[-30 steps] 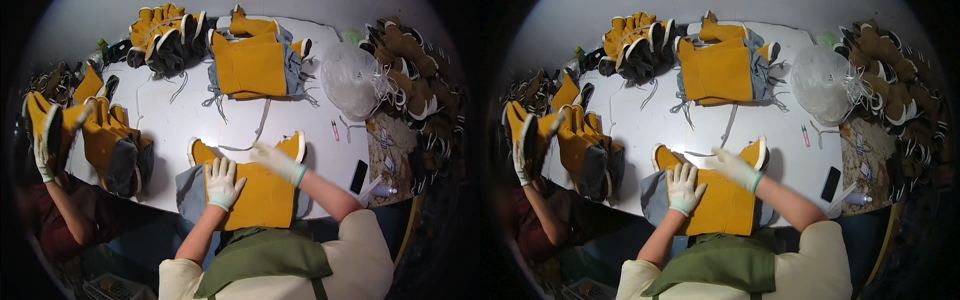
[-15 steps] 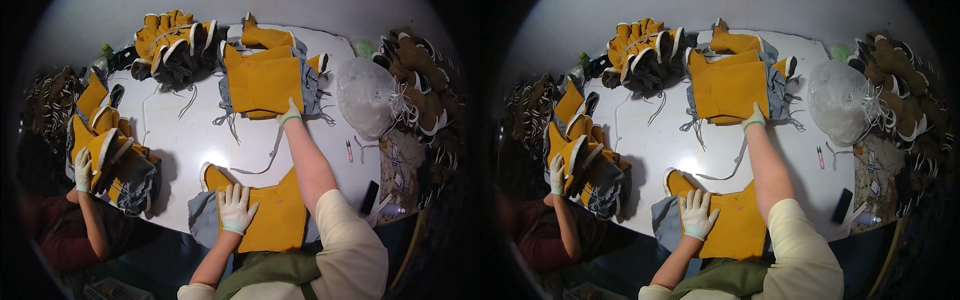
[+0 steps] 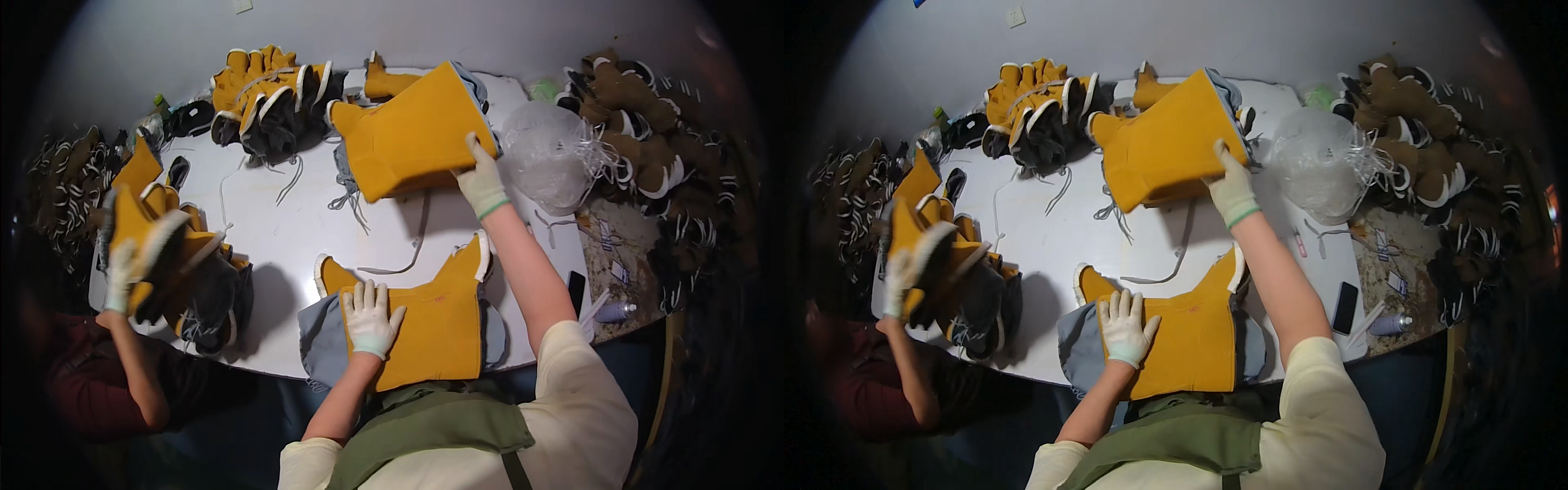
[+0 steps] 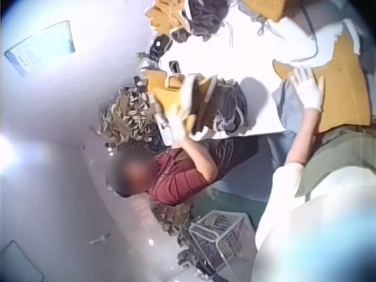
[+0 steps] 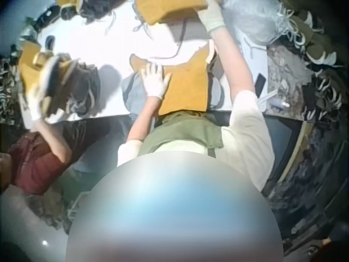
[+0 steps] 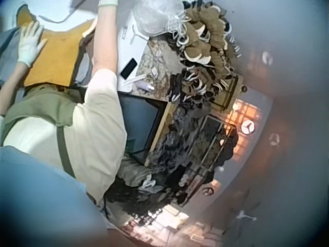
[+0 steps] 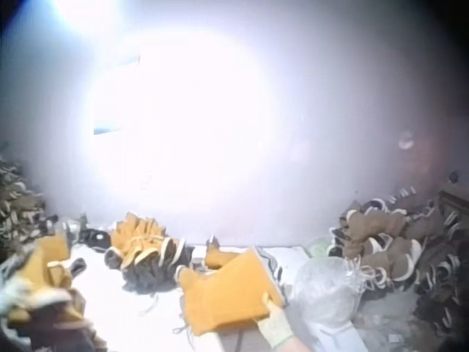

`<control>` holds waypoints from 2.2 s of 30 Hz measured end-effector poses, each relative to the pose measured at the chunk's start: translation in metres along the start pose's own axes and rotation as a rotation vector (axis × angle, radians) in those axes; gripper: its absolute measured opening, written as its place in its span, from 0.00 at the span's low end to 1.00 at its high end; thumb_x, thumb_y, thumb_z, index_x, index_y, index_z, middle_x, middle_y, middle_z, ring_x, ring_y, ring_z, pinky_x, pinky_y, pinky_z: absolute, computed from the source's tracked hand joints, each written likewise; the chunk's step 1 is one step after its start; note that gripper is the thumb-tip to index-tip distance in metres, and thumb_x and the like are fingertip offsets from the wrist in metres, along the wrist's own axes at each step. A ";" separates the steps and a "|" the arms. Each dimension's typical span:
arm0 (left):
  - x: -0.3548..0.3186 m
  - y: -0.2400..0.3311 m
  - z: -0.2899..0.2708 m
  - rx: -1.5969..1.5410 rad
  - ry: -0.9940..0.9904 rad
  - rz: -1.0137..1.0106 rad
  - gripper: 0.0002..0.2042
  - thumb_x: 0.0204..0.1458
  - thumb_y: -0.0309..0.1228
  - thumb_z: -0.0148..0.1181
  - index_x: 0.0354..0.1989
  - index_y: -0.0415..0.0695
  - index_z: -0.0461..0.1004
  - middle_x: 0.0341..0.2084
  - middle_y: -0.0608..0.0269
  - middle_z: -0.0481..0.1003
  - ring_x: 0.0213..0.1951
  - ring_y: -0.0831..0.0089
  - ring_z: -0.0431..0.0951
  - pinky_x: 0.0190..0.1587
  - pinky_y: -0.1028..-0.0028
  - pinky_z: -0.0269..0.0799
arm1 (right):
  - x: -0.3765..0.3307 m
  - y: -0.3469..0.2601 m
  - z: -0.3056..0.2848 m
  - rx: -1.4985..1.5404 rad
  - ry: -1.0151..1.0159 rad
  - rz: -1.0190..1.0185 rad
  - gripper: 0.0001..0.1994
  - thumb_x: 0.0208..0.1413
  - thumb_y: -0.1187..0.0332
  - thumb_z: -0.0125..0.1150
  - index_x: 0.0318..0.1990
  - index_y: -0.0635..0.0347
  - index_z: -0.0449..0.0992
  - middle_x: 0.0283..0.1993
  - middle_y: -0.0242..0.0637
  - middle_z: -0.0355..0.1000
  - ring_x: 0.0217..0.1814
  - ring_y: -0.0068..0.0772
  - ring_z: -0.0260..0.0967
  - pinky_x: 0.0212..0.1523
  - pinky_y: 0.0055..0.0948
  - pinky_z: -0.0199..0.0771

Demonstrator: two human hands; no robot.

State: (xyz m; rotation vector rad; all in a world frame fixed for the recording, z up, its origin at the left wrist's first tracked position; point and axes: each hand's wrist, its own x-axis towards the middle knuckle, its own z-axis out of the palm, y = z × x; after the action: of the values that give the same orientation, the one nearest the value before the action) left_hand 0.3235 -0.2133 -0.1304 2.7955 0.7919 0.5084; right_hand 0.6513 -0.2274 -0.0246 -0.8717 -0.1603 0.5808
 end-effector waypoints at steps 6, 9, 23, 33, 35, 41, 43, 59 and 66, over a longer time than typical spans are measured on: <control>-0.008 -0.023 -0.006 -0.475 0.147 -0.059 0.30 0.48 0.38 0.64 0.59 0.37 0.66 0.60 0.47 0.64 0.64 0.52 0.61 0.69 0.53 0.46 | -0.117 -0.051 -0.023 0.225 -0.202 -0.077 0.27 0.56 0.54 0.64 0.59 0.56 0.68 0.60 0.31 0.69 0.62 0.34 0.66 0.62 0.41 0.68; 0.040 -0.019 -0.038 -1.694 -0.003 -0.595 0.36 0.58 0.52 0.53 0.67 0.39 0.55 0.65 0.54 0.60 0.65 0.60 0.61 0.67 0.59 0.54 | -0.167 -0.052 -0.035 0.259 -0.193 -0.068 0.30 0.52 0.53 0.67 0.60 0.56 0.66 0.60 0.32 0.68 0.63 0.37 0.65 0.63 0.42 0.67; 0.079 0.004 -0.118 -2.171 -0.099 -0.210 0.20 0.62 0.34 0.48 0.59 0.36 0.65 0.49 0.62 0.72 0.49 0.72 0.72 0.53 0.74 0.67 | -0.255 -0.039 -0.066 0.313 -0.126 0.021 0.40 0.48 0.48 0.69 0.66 0.52 0.59 0.66 0.37 0.62 0.66 0.48 0.62 0.59 0.56 0.72; 0.082 0.023 -0.134 -1.926 0.134 -0.354 0.11 0.60 0.23 0.49 0.48 0.34 0.72 0.40 0.61 0.76 0.40 0.74 0.75 0.44 0.75 0.72 | -0.249 -0.059 -0.089 -0.634 -0.090 0.612 0.24 0.62 0.50 0.56 0.52 0.62 0.69 0.47 0.41 0.73 0.47 0.34 0.74 0.41 0.23 0.79; 0.085 0.027 -0.130 -1.943 0.134 -0.380 0.12 0.59 0.23 0.49 0.50 0.33 0.71 0.41 0.60 0.76 0.41 0.73 0.75 0.46 0.74 0.71 | -0.222 -0.072 -0.126 0.107 -0.562 0.672 0.15 0.66 0.58 0.50 0.44 0.62 0.72 0.39 0.36 0.73 0.37 0.22 0.72 0.32 0.18 0.71; 0.081 0.046 -0.131 -2.015 0.151 -0.425 0.11 0.60 0.25 0.51 0.49 0.37 0.71 0.38 0.63 0.75 0.37 0.75 0.75 0.43 0.75 0.71 | -0.203 -0.130 -0.056 -1.023 0.026 -0.376 0.18 0.65 0.61 0.52 0.51 0.69 0.73 0.50 0.39 0.73 0.52 0.25 0.69 0.55 0.24 0.67; 0.074 0.026 -0.114 -1.950 0.001 -0.426 0.13 0.62 0.33 0.52 0.50 0.39 0.71 0.35 0.62 0.75 0.37 0.72 0.76 0.42 0.76 0.72 | -0.167 -0.125 -0.067 -1.137 0.045 -0.700 0.24 0.65 0.58 0.52 0.59 0.70 0.67 0.51 0.41 0.73 0.55 0.33 0.68 0.56 0.27 0.66; 0.032 -0.061 -0.112 -2.109 0.221 -0.495 0.16 0.64 0.38 0.47 0.49 0.39 0.72 0.36 0.59 0.77 0.35 0.66 0.79 0.38 0.71 0.78 | -0.208 -0.091 0.028 -0.705 -0.195 -0.395 0.11 0.63 0.64 0.60 0.43 0.64 0.78 0.29 0.20 0.70 0.32 0.09 0.60 0.32 0.14 0.62; 0.021 -0.064 -0.103 -2.103 0.317 -0.554 0.16 0.64 0.38 0.46 0.49 0.38 0.72 0.37 0.59 0.77 0.35 0.65 0.80 0.36 0.69 0.79 | -0.191 -0.065 -0.038 -0.377 -0.283 -0.292 0.22 0.67 0.54 0.51 0.54 0.67 0.70 0.49 0.31 0.70 0.48 0.21 0.64 0.52 0.23 0.64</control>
State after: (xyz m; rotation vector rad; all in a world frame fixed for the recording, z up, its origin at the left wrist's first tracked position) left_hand 0.2718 -0.1392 -0.0474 0.5589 0.4195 0.8534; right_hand 0.5325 -0.3893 0.0190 -1.1028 -0.6598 0.4010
